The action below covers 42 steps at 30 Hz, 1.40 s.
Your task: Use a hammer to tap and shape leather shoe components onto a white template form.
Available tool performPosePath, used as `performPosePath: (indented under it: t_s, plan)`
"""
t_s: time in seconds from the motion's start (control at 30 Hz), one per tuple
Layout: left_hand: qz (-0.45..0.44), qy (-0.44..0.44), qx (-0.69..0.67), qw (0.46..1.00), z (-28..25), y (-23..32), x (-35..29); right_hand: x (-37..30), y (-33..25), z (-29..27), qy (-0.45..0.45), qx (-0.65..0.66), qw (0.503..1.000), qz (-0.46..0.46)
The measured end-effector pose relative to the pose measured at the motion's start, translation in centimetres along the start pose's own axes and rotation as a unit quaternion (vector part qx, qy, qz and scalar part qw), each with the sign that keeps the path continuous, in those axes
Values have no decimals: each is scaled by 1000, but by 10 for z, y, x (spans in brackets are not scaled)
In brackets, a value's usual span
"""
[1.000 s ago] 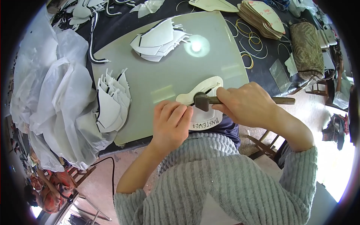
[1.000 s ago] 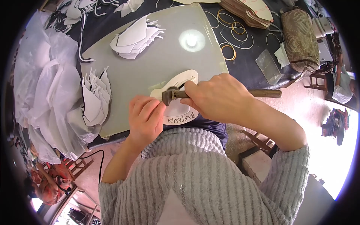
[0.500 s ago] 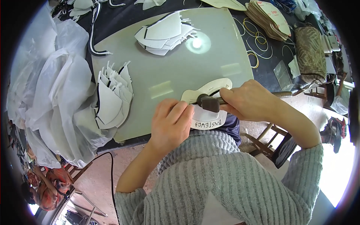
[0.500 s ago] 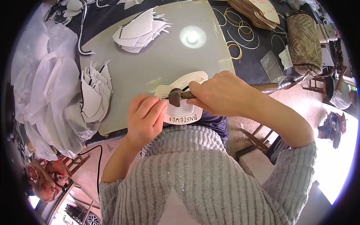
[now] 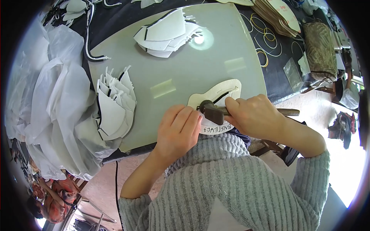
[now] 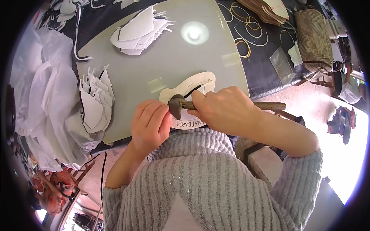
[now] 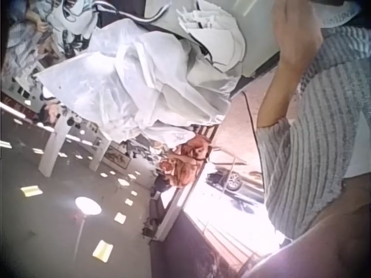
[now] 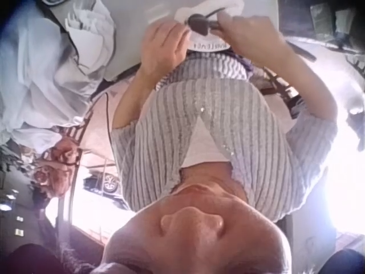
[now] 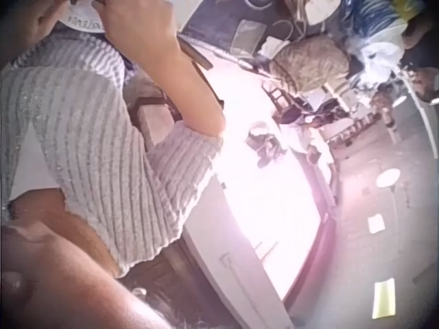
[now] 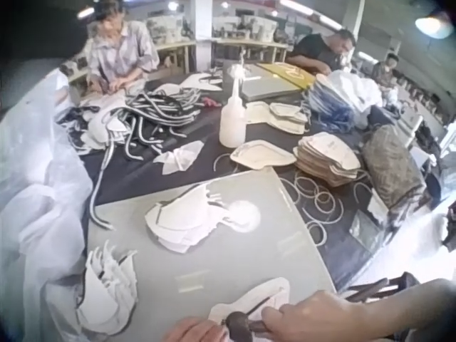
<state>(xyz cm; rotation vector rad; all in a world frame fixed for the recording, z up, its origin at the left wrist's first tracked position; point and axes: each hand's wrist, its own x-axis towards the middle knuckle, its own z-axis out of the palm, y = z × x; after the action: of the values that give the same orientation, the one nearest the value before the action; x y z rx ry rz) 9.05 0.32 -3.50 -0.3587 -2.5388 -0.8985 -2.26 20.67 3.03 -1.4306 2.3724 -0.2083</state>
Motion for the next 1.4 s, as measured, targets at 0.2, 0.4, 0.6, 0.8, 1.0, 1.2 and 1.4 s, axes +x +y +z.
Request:
performPosePath:
  t_s: [0.2,0.4,0.6,0.8,1.0,1.2,1.4]
  plan:
    - [3,38,49,998,5,3,-5,-3,-8,5,99,22,995,20]
    - [-8,43,61,997,4,7,-6,-2,-20,10,71,16,996,52]
    - [-21,47,59,997,5,6,-10,4,-28,6,59,9,996,68]
    - [-100,-3,2,995,-10,3,12,6,-6,-1,133,81,984,88]
    - [-180,-164,-60,968,-27,-10,46,-13,8,-5,202,122,962,134]
    - [-258,-255,-80,928,-30,-18,74,-20,18,-3,164,123,959,194]
    - [-222,-320,-90,916,-29,-28,89,-9,16,-2,126,37,978,162]
